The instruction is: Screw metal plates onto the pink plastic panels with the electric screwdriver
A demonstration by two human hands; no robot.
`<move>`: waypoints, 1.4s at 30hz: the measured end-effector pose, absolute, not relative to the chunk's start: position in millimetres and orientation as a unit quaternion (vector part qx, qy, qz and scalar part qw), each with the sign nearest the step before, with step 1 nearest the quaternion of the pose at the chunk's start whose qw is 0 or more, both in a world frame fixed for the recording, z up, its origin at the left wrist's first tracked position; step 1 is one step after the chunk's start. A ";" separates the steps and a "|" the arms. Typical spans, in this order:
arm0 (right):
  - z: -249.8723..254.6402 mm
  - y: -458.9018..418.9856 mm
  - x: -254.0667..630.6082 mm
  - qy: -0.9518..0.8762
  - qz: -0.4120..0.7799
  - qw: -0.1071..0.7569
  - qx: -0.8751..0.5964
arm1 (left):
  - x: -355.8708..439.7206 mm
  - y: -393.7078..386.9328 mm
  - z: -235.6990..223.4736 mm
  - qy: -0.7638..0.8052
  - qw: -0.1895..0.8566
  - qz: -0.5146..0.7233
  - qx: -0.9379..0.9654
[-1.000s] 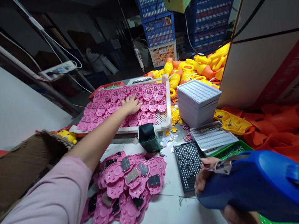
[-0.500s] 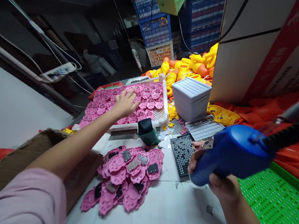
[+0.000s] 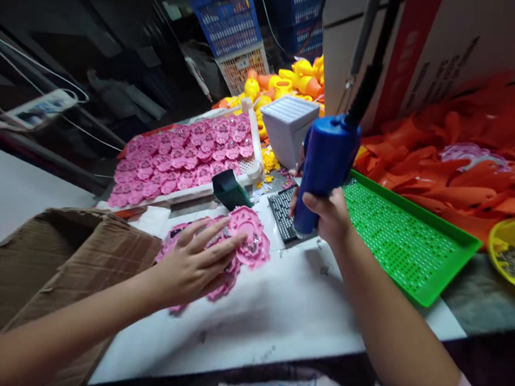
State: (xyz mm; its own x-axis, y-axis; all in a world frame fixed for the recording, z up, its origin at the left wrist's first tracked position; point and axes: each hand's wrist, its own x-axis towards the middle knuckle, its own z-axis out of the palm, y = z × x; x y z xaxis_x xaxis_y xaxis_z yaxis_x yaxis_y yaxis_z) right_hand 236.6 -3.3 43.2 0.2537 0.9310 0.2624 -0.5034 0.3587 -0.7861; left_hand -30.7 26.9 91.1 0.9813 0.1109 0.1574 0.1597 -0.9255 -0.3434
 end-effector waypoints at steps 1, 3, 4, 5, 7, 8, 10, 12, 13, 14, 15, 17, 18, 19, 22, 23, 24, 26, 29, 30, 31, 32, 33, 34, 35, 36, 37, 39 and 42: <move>43.3 -2.9 236.4 -0.367 0.483 0.740 -0.291 | -31.2 15.8 84.4 -0.060 0.161 -0.064 -0.983; 42.4 -1.8 236.2 -0.368 0.480 0.741 -0.292 | -31.5 -1.1 70.5 -0.049 0.118 -0.054 -0.990; 41.7 -1.2 236.2 -0.370 0.480 0.740 -0.292 | -31.4 -6.8 63.4 -0.045 0.096 -0.045 -0.993; 40.9 -0.5 236.1 -0.373 0.479 0.738 -0.293 | -31.1 -10.9 56.4 -0.039 0.074 -0.036 -0.996; 39.3 0.6 236.2 -0.379 0.476 0.738 -0.294 | -29.9 -15.0 43.5 -0.031 0.035 -0.017 -0.999; 38.8 1.1 236.4 -0.381 0.472 0.739 -0.294 | -29.1 -15.5 37.9 -0.029 0.021 -0.008 -0.999; 38.0 1.7 237.3 -0.384 0.465 0.740 -0.297 | -27.5 -14.9 28.3 -0.027 0.004 0.008 -1.000; 37.9 1.5 238.5 -0.386 0.463 0.740 -0.300 | -26.3 -13.4 21.2 -0.029 -0.001 0.015 -0.999; 38.0 1.2 239.2 -0.387 0.463 0.739 -0.300 | -25.9 -12.6 18.6 -0.030 -0.001 0.018 -0.999; 38.2 0.7 239.9 -0.387 0.463 0.738 -0.300 | -25.5 -11.9 16.5 -0.032 0.001 0.020 -0.999; 38.4 0.1 240.5 -0.387 0.466 0.737 -0.300 | -25.1 -11.2 15.1 -0.029 0.003 0.024 -0.999; 39.2 -1.6 241.2 -0.387 0.473 0.733 -0.299 | -23.9 -9.8 14.3 -0.017 0.008 0.037 -0.999; 39.7 -2.6 241.4 -0.387 0.476 0.732 -0.298 | -22.9 -9.1 14.7 -0.009 0.008 0.045 -0.999; 40.3 -3.6 241.5 -0.387 0.479 0.729 -0.297 | -21.6 -8.3 15.5 -0.003 0.008 0.053 -0.999; 42.4 -6.9 241.6 -0.394 0.490 0.719 -0.296 | -16.7 -6.5 18.8 0.004 0.004 0.071 -0.997; 43.1 -8.0 241.6 -0.396 0.494 0.715 -0.297 | -15.0 -6.5 20.0 0.005 0.003 0.073 -0.997; 43.7 -9.0 241.7 -0.398 0.498 0.710 -0.298 | -13.4 -6.8 21.3 0.007 0.002 0.073 -0.997; 44.4 -10.4 241.8 -0.399 0.501 0.707 -0.300 | -10.9 -8.2 25.8 0.017 0.000 0.059 -0.998; 44.1 -10.4 242.1 -0.394 0.504 0.706 -0.304 | -11.4 -5.2 44.8 0.017 -0.012 -0.005 -1.000; 43.7 -9.8 242.2 -0.392 0.503 0.707 -0.306 | -13.3 -0.5 55.6 -0.005 -0.019 -0.029 -0.999; 43.3 -8.9 242.3 -0.389 0.500 0.710 -0.308 | -16.3 7.1 68.2 -0.044 -0.022 -0.047 -0.998; 42.9 -7.9 242.5 -0.385 0.494 0.715 -0.310 | -20.3 17.8 81.9 -0.104 -0.022 -0.058 -0.993; 42.4 -6.8 242.7 -0.380 0.486 0.722 -0.313 | -25.2 31.7 95.5 -0.169 -0.018 -0.060 -0.984; 42.1 -5.8 243.0 -0.373 0.478 0.730 -0.315 | -30.7 48.2 107.8 -0.253 -0.003 -0.056 -0.966; 41.9 -5.0 243.3 -0.367 0.473 0.736 -0.317 | -36.6 66.8 117.8 -0.345 0.014 -0.039 -0.938; 41.8 -4.5 243.7 -0.362 0.470 0.739 -0.318 | -42.2 86.3 124.7 -0.385 0.022 -0.021 -0.923; 41.7 -4.4 244.2 -0.359 0.472 0.739 -0.320 | -47.4 105.9 127.9 -0.408 0.025 -0.001 -0.913; 41.5 -4.9 245.3 -0.356 0.481 0.735 -0.320 | -54.8 141.2 123.9 -0.432 0.020 0.053 -0.900; 39.5 -6.4 247.3 -0.351 0.479 0.740 -0.314 | -57.1 177.7 99.9 -0.428 -0.005 0.140 -0.893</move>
